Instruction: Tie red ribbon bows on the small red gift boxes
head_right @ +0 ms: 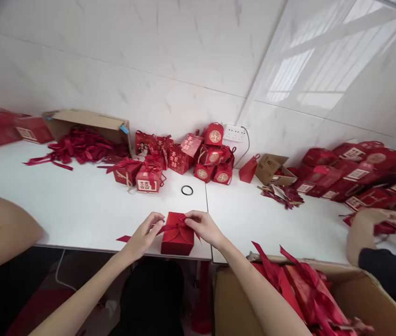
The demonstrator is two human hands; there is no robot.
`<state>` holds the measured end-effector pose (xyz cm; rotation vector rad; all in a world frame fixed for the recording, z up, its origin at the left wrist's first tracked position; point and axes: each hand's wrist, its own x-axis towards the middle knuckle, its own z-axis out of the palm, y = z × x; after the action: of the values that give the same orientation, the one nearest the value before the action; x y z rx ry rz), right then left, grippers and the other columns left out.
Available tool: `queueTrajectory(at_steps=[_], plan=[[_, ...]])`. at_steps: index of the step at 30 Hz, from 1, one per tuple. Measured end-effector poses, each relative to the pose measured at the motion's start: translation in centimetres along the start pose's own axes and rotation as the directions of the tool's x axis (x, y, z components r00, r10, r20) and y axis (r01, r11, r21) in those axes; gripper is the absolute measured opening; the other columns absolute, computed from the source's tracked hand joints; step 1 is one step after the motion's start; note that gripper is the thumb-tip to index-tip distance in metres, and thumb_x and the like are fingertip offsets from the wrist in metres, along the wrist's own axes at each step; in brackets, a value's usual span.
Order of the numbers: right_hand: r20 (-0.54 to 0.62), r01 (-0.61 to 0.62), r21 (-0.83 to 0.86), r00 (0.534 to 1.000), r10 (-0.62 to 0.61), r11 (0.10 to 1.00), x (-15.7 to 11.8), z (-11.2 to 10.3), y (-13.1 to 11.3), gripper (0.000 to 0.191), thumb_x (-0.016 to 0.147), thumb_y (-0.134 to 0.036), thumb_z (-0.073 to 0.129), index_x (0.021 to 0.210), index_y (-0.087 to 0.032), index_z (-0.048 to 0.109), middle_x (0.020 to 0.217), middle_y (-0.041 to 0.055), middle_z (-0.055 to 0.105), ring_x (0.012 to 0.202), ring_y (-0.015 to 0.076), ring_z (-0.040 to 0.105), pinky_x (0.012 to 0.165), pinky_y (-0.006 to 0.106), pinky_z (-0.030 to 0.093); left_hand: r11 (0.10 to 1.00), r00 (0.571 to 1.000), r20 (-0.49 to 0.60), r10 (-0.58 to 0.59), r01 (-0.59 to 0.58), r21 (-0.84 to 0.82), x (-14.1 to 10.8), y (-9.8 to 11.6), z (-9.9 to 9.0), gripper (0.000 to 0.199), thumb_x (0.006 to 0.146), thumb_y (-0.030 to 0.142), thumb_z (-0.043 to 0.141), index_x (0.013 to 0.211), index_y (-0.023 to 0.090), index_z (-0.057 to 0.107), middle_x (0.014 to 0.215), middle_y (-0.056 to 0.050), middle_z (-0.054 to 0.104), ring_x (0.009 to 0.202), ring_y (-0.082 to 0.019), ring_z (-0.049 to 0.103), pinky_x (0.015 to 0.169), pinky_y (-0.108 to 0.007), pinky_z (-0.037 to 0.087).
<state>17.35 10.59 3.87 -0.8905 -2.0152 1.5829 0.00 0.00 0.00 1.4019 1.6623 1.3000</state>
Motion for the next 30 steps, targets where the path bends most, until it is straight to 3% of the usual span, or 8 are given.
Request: queueTrajectory(at_steps=[5, 9, 16, 20, 23, 26, 30], plan=[[0.038, 0.009, 0.095, 0.999, -0.013, 0.995, 0.2, 0.0, 0.3, 0.021, 0.069, -0.035, 0.061, 0.076, -0.015, 0.063, 0.076, 0.003, 0.065, 0.073, 0.0144, 0.058, 0.077, 0.032, 0.045, 0.986, 0.979, 0.132, -0.157, 0.149, 0.072, 0.6, 1.3, 0.5, 0.027, 0.079, 0.047, 0.044, 0.078, 0.02, 0.044, 0.066, 0.004, 0.049, 0.061, -0.012, 0.047, 0.062, -0.025, 0.038], [0.049, 0.03, 0.124, 0.998, -0.036, 0.992, 0.1, -0.1, 0.0, 0.018, 0.069, -0.031, 0.061, 0.077, -0.015, 0.063, 0.077, 0.0023, 0.065, 0.071, 0.0128, 0.057, 0.076, 0.03, 0.045, 0.974, 0.948, 0.245, -0.201, 0.166, 0.157, 1.4, 1.9, -0.6, 0.031, 0.076, 0.048, 0.046, 0.068, 0.018, 0.045, 0.063, 0.003, 0.049, 0.06, -0.012, 0.045, 0.058, -0.024, 0.035], [0.093, 0.03, 0.201, 0.994, -0.049, 0.979, 0.5, -0.7, 0.1, 0.015, 0.071, -0.026, 0.061, 0.077, -0.013, 0.063, 0.07, 0.0007, 0.063, 0.068, 0.0116, 0.057, 0.075, 0.03, 0.045, 0.964, 0.942, 0.259, -0.213, 0.16, 0.212, 1.6, 2.1, -1.3, 0.033, 0.075, 0.047, 0.046, 0.06, 0.018, 0.043, 0.056, 0.004, 0.043, 0.053, -0.011, 0.039, 0.053, -0.023, 0.032], [0.067, 0.046, 0.158, 0.996, -0.057, 0.986, 0.6, -0.6, 0.3, 0.013, 0.073, -0.022, 0.057, 0.079, -0.013, 0.065, 0.073, 0.002, 0.065, 0.071, 0.0129, 0.059, 0.078, 0.031, 0.046, 0.966, 0.961, 0.242, -0.135, 0.073, 0.246, 1.3, 2.5, -1.6, 0.024, 0.078, 0.041, 0.043, 0.073, 0.018, 0.046, 0.068, 0.002, 0.05, 0.063, -0.012, 0.046, 0.061, -0.024, 0.038], [0.021, 0.07, 0.07, 0.997, -0.071, 0.995, 0.6, -0.1, 0.3, 0.017, 0.076, -0.018, 0.052, 0.085, -0.013, 0.066, 0.085, 0.0052, 0.067, 0.079, 0.0153, 0.061, 0.082, 0.033, 0.046, 0.954, 0.94, 0.335, -0.057, -0.048, 0.296, 1.2, 3.7, -2.2, 0.013, 0.077, 0.031, 0.045, 0.084, 0.02, 0.047, 0.079, 0.001, 0.054, 0.072, -0.014, 0.05, 0.068, -0.025, 0.041], [-0.026, 0.125, -0.079, 0.992, -0.127, 0.989, 0.5, 0.4, 0.3, 0.022, 0.077, -0.015, 0.05, 0.09, -0.015, 0.067, 0.097, 0.0072, 0.067, 0.091, 0.018, 0.061, 0.088, 0.035, 0.045, 0.903, 0.909, 0.415, -0.036, -0.148, 0.404, 1.4, 5.1, -2.5, 0.018, 0.073, 0.02, 0.043, 0.09, 0.022, 0.049, 0.089, 0.0, 0.057, 0.079, -0.016, 0.053, 0.072, -0.026, 0.041], [-0.039, 0.182, -0.241, 0.98, -0.197, 0.953, 0.3, 1.0, 0.1, 0.027, 0.078, -0.012, 0.048, 0.097, -0.014, 0.066, 0.102, 0.0086, 0.066, 0.097, 0.0187, 0.06, 0.09, 0.035, 0.044, 0.823, 0.908, 0.417, 0.037, -0.265, 0.503, 1.8, 6.2, -2.5, 0.022, 0.078, 0.02, 0.036, 0.092, 0.023, 0.054, 0.095, -0.002, 0.055, 0.083, -0.018, 0.056, 0.077, -0.028, 0.041]])
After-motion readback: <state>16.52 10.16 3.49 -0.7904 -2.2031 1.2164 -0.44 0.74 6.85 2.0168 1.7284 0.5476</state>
